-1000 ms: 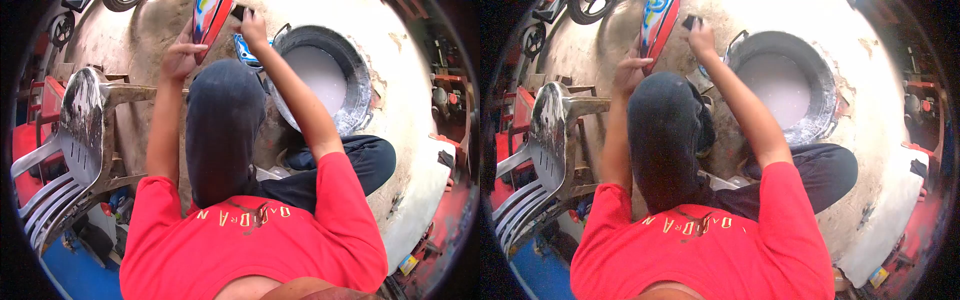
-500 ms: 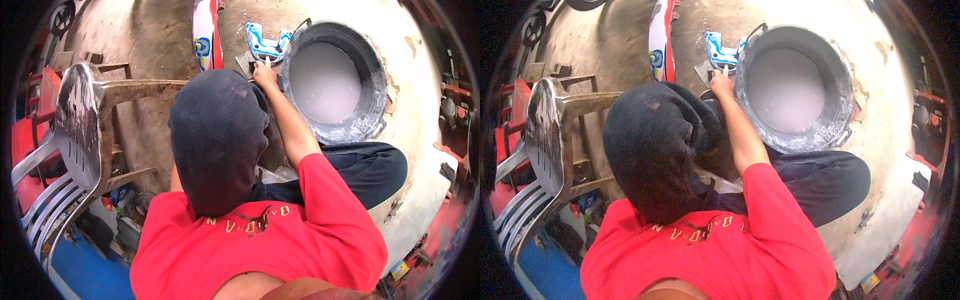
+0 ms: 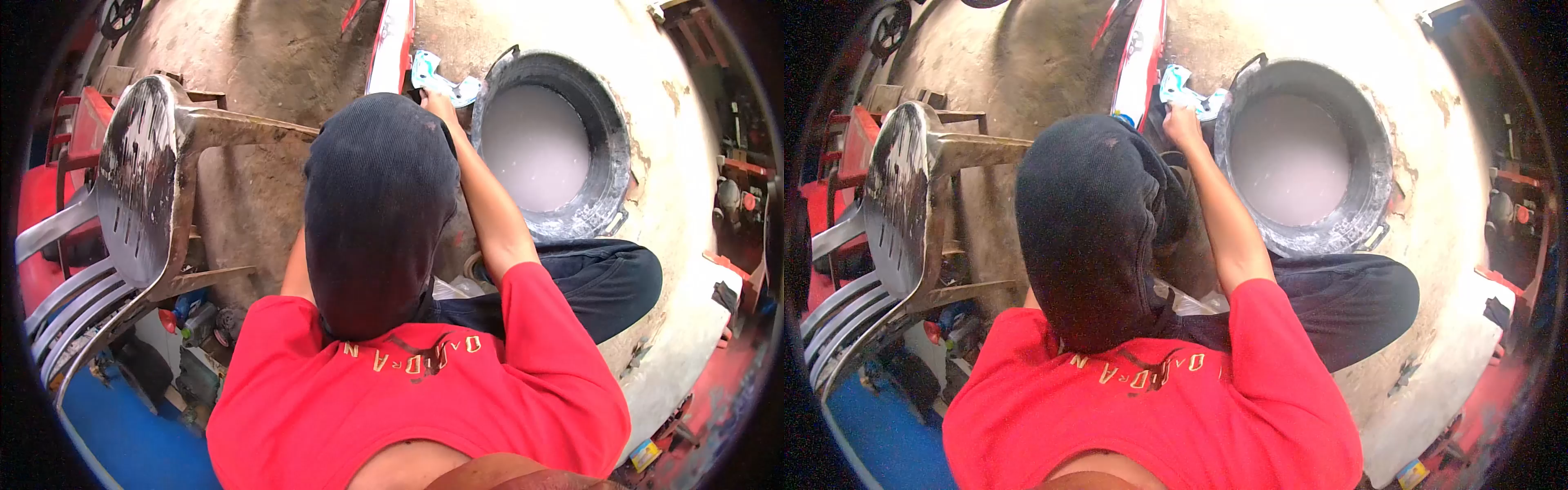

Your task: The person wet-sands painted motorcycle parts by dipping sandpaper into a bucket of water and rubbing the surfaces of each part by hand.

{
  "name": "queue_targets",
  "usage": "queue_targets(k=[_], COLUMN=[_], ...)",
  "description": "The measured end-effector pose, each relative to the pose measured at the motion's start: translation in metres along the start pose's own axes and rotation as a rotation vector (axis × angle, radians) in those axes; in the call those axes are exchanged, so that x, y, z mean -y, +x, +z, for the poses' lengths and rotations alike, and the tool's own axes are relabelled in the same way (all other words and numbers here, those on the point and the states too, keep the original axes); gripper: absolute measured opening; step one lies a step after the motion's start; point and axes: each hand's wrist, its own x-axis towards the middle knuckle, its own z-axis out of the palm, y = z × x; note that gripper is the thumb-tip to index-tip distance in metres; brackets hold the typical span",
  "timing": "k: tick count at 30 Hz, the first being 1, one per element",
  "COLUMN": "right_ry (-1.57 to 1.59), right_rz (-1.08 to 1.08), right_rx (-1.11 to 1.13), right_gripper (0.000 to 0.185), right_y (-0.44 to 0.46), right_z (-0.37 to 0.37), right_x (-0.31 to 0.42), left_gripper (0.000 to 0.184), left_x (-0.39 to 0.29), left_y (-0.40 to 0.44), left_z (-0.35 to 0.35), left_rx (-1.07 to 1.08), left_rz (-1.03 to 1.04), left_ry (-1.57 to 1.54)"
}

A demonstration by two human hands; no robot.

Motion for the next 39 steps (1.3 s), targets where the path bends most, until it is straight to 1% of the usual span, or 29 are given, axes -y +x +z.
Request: queue_targets(k=[1, 6, 9, 10, 12, 13, 14, 15, 17, 19, 20, 21, 23, 25, 27, 29, 31, 33, 34, 36, 38, 39], right_ry=[0.031, 0.139, 0.285, 0.288, 0.405, 0.463, 0.502, 0.450, 0.538, 0.750, 0.770, 0.793, 0.841, 0.882, 0.917, 0.906, 0.891, 0.874, 0.935, 1.054, 1.150, 1.187], right_rz=[-0.023, 0.062, 0.054, 0.079, 0.098, 0.110, 0.103, 0.067, 0.047, 0.147, 0.141, 0.128, 0.086, 0.047, 0.014, -0.011, -0.016, -0.010, 0.019, 0.098, 0.167, 0.194], right_rx=[-0.040, -0.226, -0.285, -0.296, -0.313, -0.326, -0.244, -0.280, -0.292, -0.217, -0.224, -0.228, -0.265, -0.321, -0.302, -0.282, -0.281, -0.260, -0.229, -0.188, -0.147, -0.126], right_gripper=[0.030, 0.029, 0.030, 0.031, 0.031, 0.031, 0.038, 0.038, 0.037, 0.035, 0.035, 0.034, 0.034, 0.035, 0.033, 0.030, 0.030, 0.030, 0.031, 0.030, 0.029, 0.028], right_y=[0.002, -0.011, -0.014, -0.016, -0.014, -0.015, -0.021, -0.023, -0.026, -0.064, -0.074, -0.081, -0.092, -0.109, -0.125, -0.144, -0.164, -0.182, -0.194, -0.208, -0.220, -0.223], right_z=[-0.007, -0.054, -0.076, -0.082, -0.087, -0.088, -0.097, -0.100, -0.113, -0.159, -0.172, -0.183, -0.207, -0.229, -0.254, -0.278, -0.297, -0.308, -0.312, -0.304, -0.294, -0.290], right_x=[0.007, 0.043, 0.057, 0.063, 0.068, 0.068, 0.070, 0.074, 0.074, 0.110, 0.114, 0.117, 0.124, 0.128, 0.130, 0.128, 0.126, 0.118, 0.118, 0.106, 0.092, 0.087], left_gripper=[0.045, 0.042, 0.041, 0.040, 0.039, 0.039, 0.039, 0.038, 0.038, 0.037, 0.037, 0.037, 0.037, 0.041, 0.049, 0.070, 0.093, 0.093, 0.093, 0.088, 0.082, 0.078], left_x=[0.000, -0.004, -0.010, -0.013, -0.021, -0.028, -0.037, -0.052, -0.090, -0.139, -0.162, -0.186, -0.208, -0.191, -0.135, -0.058, 0.011, 0.070, 0.079, 0.076, 0.085, 0.103], left_y=[0.000, -0.004, -0.005, -0.005, -0.005, -0.004, -0.004, -0.003, 0.000, -0.009, -0.021, -0.043, -0.098, -0.146, -0.156, -0.117, -0.092, -0.078, -0.083, -0.101, -0.100, -0.084], left_z=[0.000, -0.005, -0.006, -0.006, -0.006, -0.005, -0.004, 0.002, 0.013, 0.046, 0.070, 0.101, 0.174, 0.230, 0.258, 0.260, 0.271, 0.282, 0.288, 0.293, 0.292, 0.281], left_rx=[-0.006, -0.028, -0.037, -0.039, -0.033, -0.034, -0.028, -0.019, 0.002, 0.046, 0.075, 0.108, 0.177, 0.299, 0.543, 0.615, 0.552, 0.477, 0.444, 0.531, 0.584, 0.592], left_rz=[0.000, 0.006, 0.008, 0.009, 0.015, 0.024, 0.035, 0.051, 0.111, 0.236, 0.343, 0.485, 0.819, 0.852, 0.781, 0.965, 0.852, 0.842, 0.833, 0.640, 0.505, 0.471], left_ry=[0.002, 0.004, 0.017, 0.022, 0.046, 0.058, 0.073, 0.091, 0.139, 0.252, 0.356, 0.519, 0.979, 1.379, 1.356, 1.354, 1.296, 1.104, 1.013, 0.973, 0.917, 0.881])
